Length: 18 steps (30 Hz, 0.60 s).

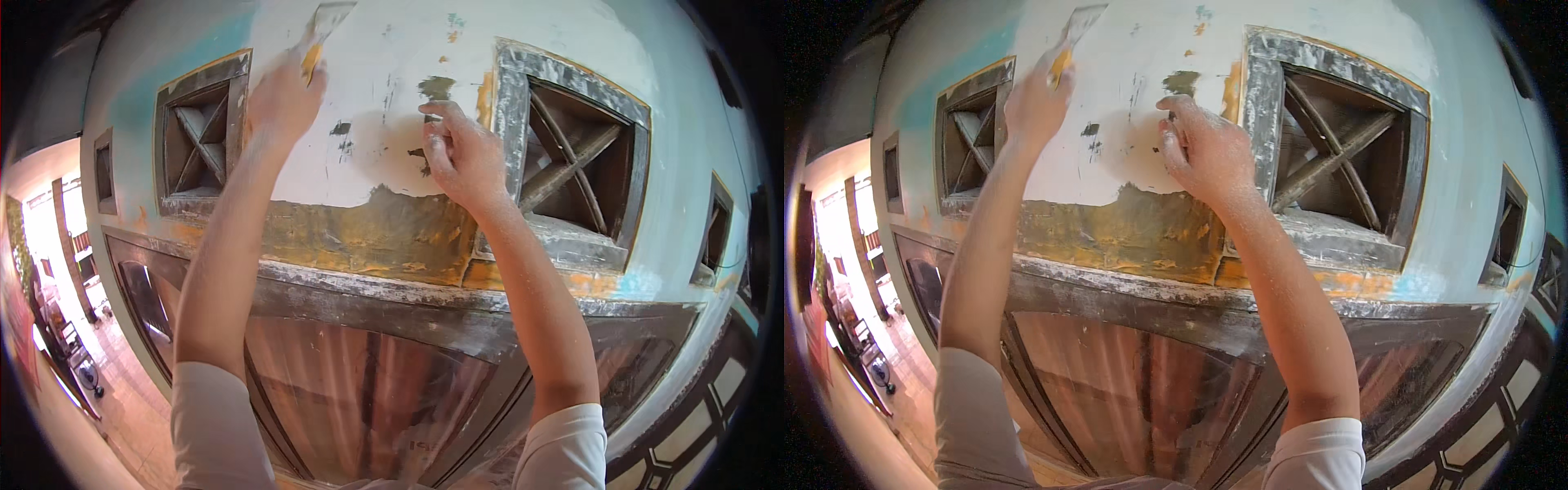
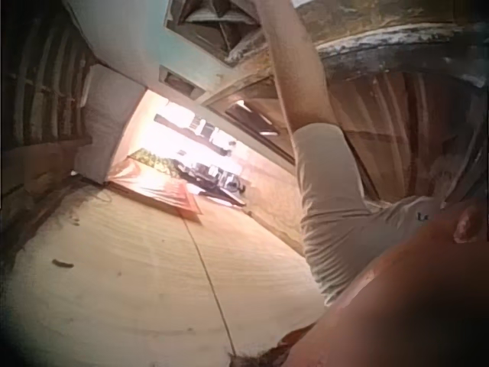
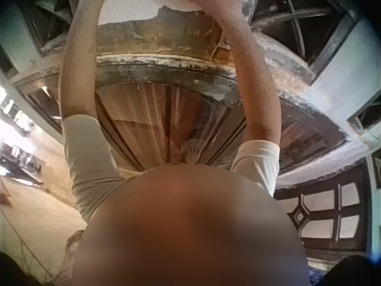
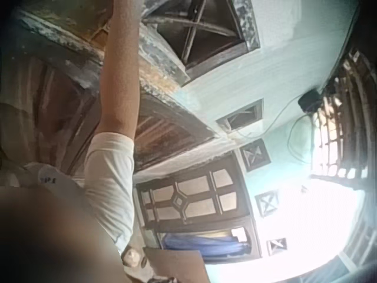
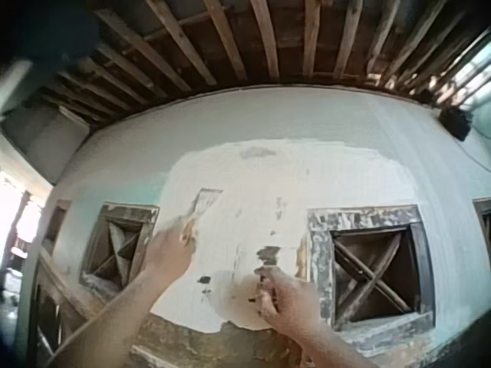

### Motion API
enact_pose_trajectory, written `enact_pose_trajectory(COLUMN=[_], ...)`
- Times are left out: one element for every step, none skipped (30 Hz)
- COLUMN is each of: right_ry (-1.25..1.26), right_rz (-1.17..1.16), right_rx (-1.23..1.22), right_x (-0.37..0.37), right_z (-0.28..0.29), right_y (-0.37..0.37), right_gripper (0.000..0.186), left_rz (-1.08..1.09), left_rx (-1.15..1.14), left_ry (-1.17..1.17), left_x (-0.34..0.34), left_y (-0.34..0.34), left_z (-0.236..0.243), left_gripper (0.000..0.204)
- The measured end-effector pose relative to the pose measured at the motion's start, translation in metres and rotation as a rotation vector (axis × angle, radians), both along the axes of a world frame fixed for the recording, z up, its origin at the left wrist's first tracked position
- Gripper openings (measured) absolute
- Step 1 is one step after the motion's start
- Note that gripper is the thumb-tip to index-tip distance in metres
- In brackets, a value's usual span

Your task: The person applies plaster to a wall above a cabinet using a putty knife.

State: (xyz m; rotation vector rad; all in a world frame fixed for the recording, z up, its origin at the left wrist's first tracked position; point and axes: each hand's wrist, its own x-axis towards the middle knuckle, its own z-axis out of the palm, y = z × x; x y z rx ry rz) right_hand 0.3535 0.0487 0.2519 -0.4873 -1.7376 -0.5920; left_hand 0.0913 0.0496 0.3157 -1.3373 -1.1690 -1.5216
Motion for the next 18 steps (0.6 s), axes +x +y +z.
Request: enact_pose_trajectory(right_ry=[-0.014,-0.028,-0.028,-0.031,-0.035,-0.040,-0.049,-0.049,-0.065,-0.079,-0.078,-0.078,-0.081,-0.083,-0.083,-0.082,-0.089,-0.090], right_rz=[-0.017,-0.035,-0.005,0.004,-0.033,-0.069,-0.095,-0.092,-0.109,-0.125,-0.127,-0.145,-0.151,-0.139,-0.128,-0.121,-0.136,-0.135], right_rx=[0.046,0.090,0.136,0.132,0.119,0.107,0.131,0.130,0.134,0.145,0.150,0.146,0.146,0.153,0.172,0.191,0.188,0.191], right_x=[0.001,0.002,0.003,0.001,0.001,0.000,0.002,0.002,0.003,0.003,0.004,0.005,0.003,0.000,-0.002,-0.004,-0.002,-0.002], right_z=[-0.001,-0.002,-0.002,-0.003,-0.003,-0.004,-0.004,-0.005,-0.007,-0.005,-0.005,-0.006,-0.005,-0.005,-0.005,-0.004,-0.005,-0.003], right_y=[0.001,0.003,0.006,0.006,0.004,0.003,0.002,0.002,0.001,0.001,0.001,0.002,-0.001,-0.002,-0.002,-0.003,-0.001,0.000], right_gripper=[0.026,0.026,0.023,0.023,0.023,0.022,0.022,0.022,0.021,0.021,0.021,0.020,0.019,0.019,0.019,0.019,0.021,0.021], left_rz=[0.026,0.052,0.059,0.082,0.103,0.111,0.141,0.169,0.169,0.222,0.272,0.267,0.274,0.286,0.298,0.323,0.337,0.339], left_rx=[0.004,0.005,0.001,-0.102,-0.207,-0.213,-0.142,-0.072,-0.073,-0.142,-0.211,-0.206,-0.167,-0.130,-0.127,-0.096,-0.065,-0.062], left_ry=[0.040,0.080,0.076,0.039,0.003,0.000,0.033,0.067,0.067,0.067,0.067,0.068,0.082,0.097,0.091,0.104,0.121,0.120], left_x=[0.001,0.003,0.007,0.011,0.013,0.014,0.017,0.020,0.024,0.032,0.037,0.035,0.027,0.016,0.007,-0.005,-0.006,-0.009], left_y=[-0.004,-0.008,-0.018,-0.032,-0.037,-0.038,-0.040,-0.041,-0.043,-0.054,-0.058,-0.054,-0.054,-0.053,-0.052,-0.049,-0.046,-0.043], left_z=[0.019,0.036,0.052,0.065,0.071,0.068,0.064,0.059,0.054,0.049,0.048,0.055,0.068,0.083,0.100,0.120,0.129,0.134], left_gripper=[0.046,0.046,0.046,0.048,0.049,0.049,0.046,0.043,0.043,0.042,0.041,0.041,0.041,0.041,0.041,0.041,0.041,0.041])
